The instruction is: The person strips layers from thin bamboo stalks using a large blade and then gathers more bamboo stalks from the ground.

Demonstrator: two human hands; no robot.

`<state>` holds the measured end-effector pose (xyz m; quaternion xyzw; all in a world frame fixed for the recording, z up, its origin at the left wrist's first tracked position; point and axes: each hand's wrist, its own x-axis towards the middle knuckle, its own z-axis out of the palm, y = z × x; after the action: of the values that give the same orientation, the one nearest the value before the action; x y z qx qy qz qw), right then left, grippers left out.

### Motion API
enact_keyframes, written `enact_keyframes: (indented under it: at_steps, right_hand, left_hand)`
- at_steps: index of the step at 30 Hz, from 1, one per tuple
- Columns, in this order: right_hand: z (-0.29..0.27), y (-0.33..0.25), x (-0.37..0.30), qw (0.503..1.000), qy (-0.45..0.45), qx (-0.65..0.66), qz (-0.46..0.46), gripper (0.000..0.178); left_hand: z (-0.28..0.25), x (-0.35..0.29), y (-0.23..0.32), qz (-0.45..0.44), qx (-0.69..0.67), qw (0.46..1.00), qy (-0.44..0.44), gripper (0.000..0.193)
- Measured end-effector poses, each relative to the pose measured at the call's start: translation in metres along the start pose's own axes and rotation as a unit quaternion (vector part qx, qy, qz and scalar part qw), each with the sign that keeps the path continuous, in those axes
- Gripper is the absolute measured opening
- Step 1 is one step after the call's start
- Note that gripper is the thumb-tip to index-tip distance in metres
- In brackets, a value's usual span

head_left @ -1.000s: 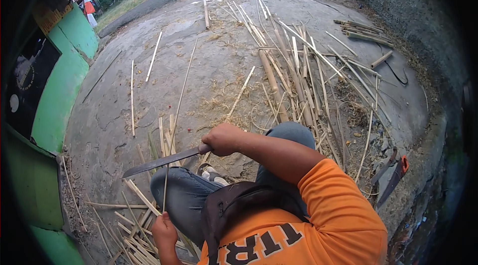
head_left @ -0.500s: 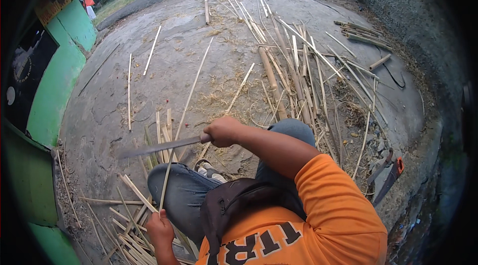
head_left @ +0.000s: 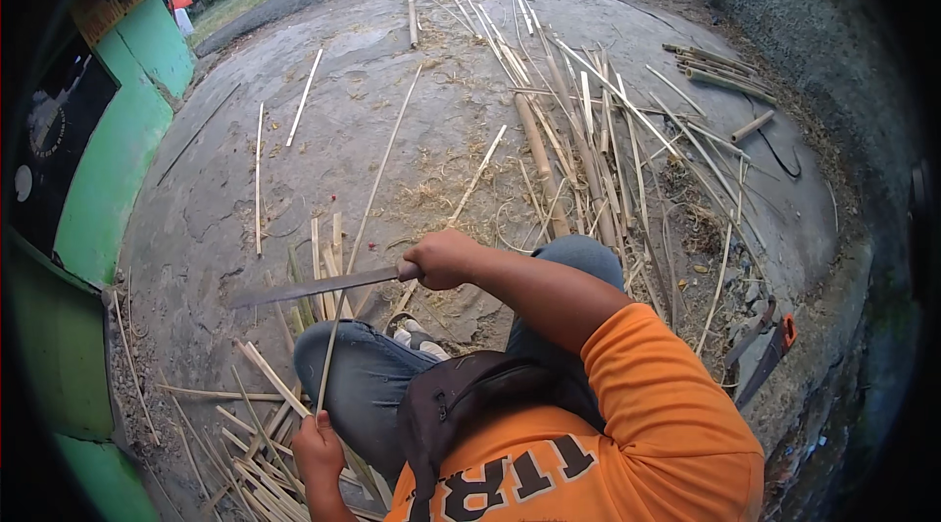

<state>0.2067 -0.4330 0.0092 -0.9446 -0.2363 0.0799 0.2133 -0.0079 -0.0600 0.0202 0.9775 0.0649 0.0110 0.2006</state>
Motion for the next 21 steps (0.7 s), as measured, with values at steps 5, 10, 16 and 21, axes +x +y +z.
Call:
enact_keyframes:
  at_steps: [5, 10, 16, 21]
  right_hand:
    - [-0.001, 0.003, -0.001, 0.998, 0.049, 0.029, -0.005, 0.016]
    - [-0.012, 0.001, -0.011, 0.997, 0.072, 0.014, -0.031, 0.018]
    - [-0.012, 0.002, -0.016, 0.997, 0.044, -0.024, -0.057, 0.019]
    - [-0.014, -0.003, -0.013, 0.999, 0.024, -0.011, -0.042, 0.017]
  left_hand:
    - [0.004, 0.001, -0.003, 0.013, -0.017, 1.000, -0.001, 0.062]
    - [-0.005, -0.009, -0.004, 0.016, -0.065, 0.997, -0.025, 0.061]
    - [-0.007, -0.012, -0.011, 0.003, -0.059, 0.997, -0.048, 0.060]
    - [-0.007, -0.013, -0.005, -0.016, -0.073, 0.996, -0.053, 0.059]
